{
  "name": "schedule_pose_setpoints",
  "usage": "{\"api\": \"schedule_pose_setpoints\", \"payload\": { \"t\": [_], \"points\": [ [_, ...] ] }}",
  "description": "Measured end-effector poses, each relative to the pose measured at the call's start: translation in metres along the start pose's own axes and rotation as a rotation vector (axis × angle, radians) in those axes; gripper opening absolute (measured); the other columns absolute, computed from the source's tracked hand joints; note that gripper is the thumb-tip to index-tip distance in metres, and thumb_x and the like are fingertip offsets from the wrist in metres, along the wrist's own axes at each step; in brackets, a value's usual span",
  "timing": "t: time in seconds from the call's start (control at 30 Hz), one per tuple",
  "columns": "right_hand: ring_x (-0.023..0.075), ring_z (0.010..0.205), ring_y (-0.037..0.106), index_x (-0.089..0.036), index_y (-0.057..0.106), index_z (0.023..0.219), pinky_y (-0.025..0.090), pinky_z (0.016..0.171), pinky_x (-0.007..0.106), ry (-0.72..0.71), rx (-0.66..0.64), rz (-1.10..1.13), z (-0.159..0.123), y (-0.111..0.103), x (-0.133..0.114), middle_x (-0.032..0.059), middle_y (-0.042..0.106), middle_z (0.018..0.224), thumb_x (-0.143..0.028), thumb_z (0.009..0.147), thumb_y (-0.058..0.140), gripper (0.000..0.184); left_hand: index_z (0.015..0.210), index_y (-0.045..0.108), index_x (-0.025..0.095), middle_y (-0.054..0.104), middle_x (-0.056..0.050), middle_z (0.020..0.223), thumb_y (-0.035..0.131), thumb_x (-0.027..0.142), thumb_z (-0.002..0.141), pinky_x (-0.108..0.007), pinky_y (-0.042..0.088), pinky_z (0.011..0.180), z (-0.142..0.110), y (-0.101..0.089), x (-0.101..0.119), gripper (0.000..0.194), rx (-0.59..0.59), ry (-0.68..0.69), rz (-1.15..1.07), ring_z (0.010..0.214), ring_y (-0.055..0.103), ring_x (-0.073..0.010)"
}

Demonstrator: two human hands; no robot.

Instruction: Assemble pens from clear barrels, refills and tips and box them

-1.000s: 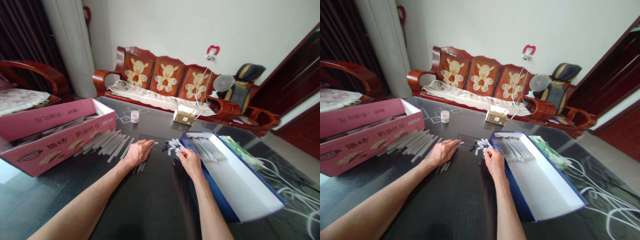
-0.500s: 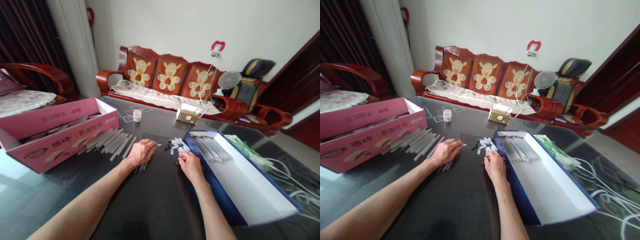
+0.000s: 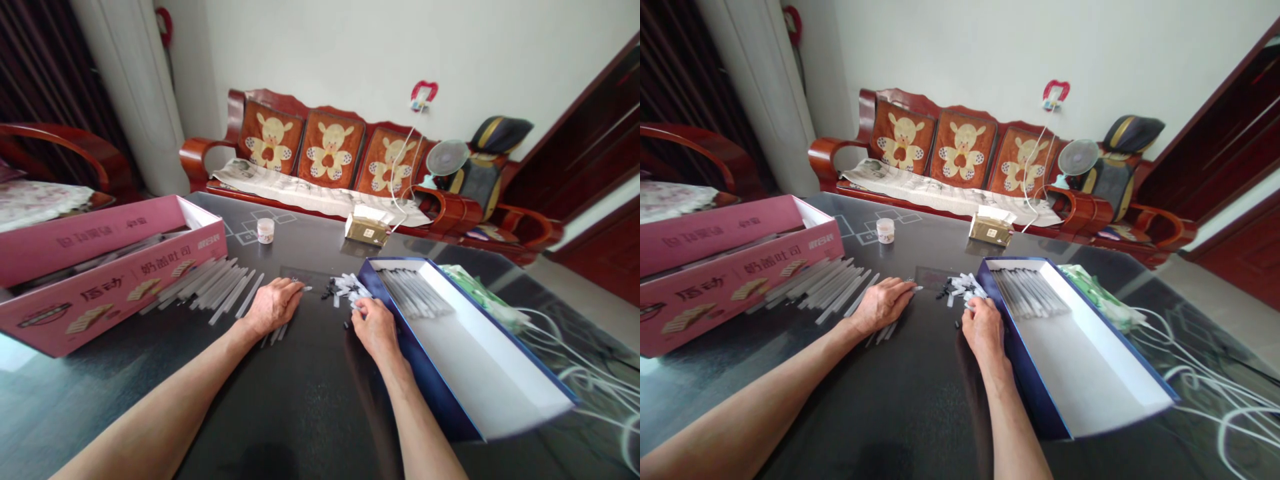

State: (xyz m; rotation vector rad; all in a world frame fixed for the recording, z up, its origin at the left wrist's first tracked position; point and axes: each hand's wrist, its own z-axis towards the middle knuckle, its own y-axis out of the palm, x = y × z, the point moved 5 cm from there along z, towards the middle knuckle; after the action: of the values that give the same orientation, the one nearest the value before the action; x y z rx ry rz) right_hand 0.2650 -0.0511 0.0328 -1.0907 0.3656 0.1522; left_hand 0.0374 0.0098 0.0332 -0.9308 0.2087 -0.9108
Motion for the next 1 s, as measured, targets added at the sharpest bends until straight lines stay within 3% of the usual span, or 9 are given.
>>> {"api": "schedule_pose_setpoints", "payload": {
  "t": [0.13,0.3,0.47,0.6,0.73,0.87,1.0],
  "points": [
    [0.0167,0.073,0.063,-0.020,0.069,0.080,0.047,0.071,0.026,-0.033,-0.009,-0.016,0.006,-0.004,-0.025,0.0064,0.065,0.085,-0.027,0.084,0.052,0.019,0.107,0.061,0.018,0.063,-0.004,0.082,0.043,0.028,0.094,-0.026,0.047,0.072,-0.001,0.000,0.001,0.025,-0.010,-0.001,0.001,0.079,0.058,-0.0166],
    [0.0231,0.080,0.065,-0.020,0.073,0.079,0.047,0.066,0.031,0.065,-0.139,-0.230,0.021,0.007,-0.047,0.0113,0.068,0.089,-0.040,0.085,0.051,0.030,0.105,0.062,0.019,0.062,-0.004,0.081,0.043,0.028,0.094,-0.025,0.047,0.070,0.000,-0.001,0.003,0.024,-0.020,-0.017,-0.012,0.079,0.058,-0.0163],
    [0.0241,0.080,0.067,-0.021,0.073,0.072,0.047,0.064,0.032,0.157,-0.233,-0.284,0.026,0.018,-0.047,0.0124,0.070,0.084,-0.039,0.081,0.054,0.028,0.105,0.063,0.019,0.063,-0.004,0.082,0.043,0.028,0.094,-0.025,0.047,0.070,0.000,-0.002,0.005,0.024,-0.029,-0.028,-0.023,0.079,0.059,-0.0160],
    [0.0263,0.078,0.067,-0.020,0.072,0.075,0.048,0.063,0.034,0.188,-0.172,-0.221,0.025,0.009,-0.043,0.0146,0.070,0.089,-0.035,0.080,0.054,0.024,0.105,0.062,0.019,0.063,-0.004,0.082,0.044,0.028,0.093,-0.024,0.047,0.070,0.001,-0.002,0.006,0.024,-0.026,-0.030,-0.033,0.079,0.059,-0.0159],
    [0.0243,0.073,0.068,-0.016,0.067,0.081,0.051,0.067,0.034,0.135,0.005,0.160,0.019,0.002,-0.048,0.0122,0.071,0.082,-0.036,0.080,0.054,0.024,0.105,0.062,0.019,0.063,-0.004,0.082,0.044,0.027,0.093,-0.026,0.048,0.071,0.000,-0.001,0.004,0.023,-0.020,-0.030,-0.045,0.080,0.059,-0.0167],
    [0.0186,0.061,0.066,-0.016,0.063,0.089,0.051,0.056,0.028,0.190,-0.040,0.740,0.005,0.025,-0.055,0.0071,0.071,0.077,-0.043,0.080,0.054,0.030,0.106,0.062,0.018,0.063,-0.004,0.081,0.044,0.027,0.093,-0.025,0.048,0.070,0.000,-0.003,0.004,0.024,0.020,-0.021,-0.062,0.078,0.059,-0.0165],
    [0.0176,0.066,0.064,-0.016,0.066,0.095,0.050,0.054,0.025,0.198,0.002,0.855,-0.002,0.035,-0.059,0.0063,0.069,0.078,-0.041,0.077,0.058,0.032,0.107,0.062,0.017,0.063,-0.005,0.082,0.044,0.025,0.093,-0.026,0.048,0.071,0.001,-0.008,0.004,0.024,0.070,-0.035,-0.070,0.078,0.059,-0.0164]
  ]
}}
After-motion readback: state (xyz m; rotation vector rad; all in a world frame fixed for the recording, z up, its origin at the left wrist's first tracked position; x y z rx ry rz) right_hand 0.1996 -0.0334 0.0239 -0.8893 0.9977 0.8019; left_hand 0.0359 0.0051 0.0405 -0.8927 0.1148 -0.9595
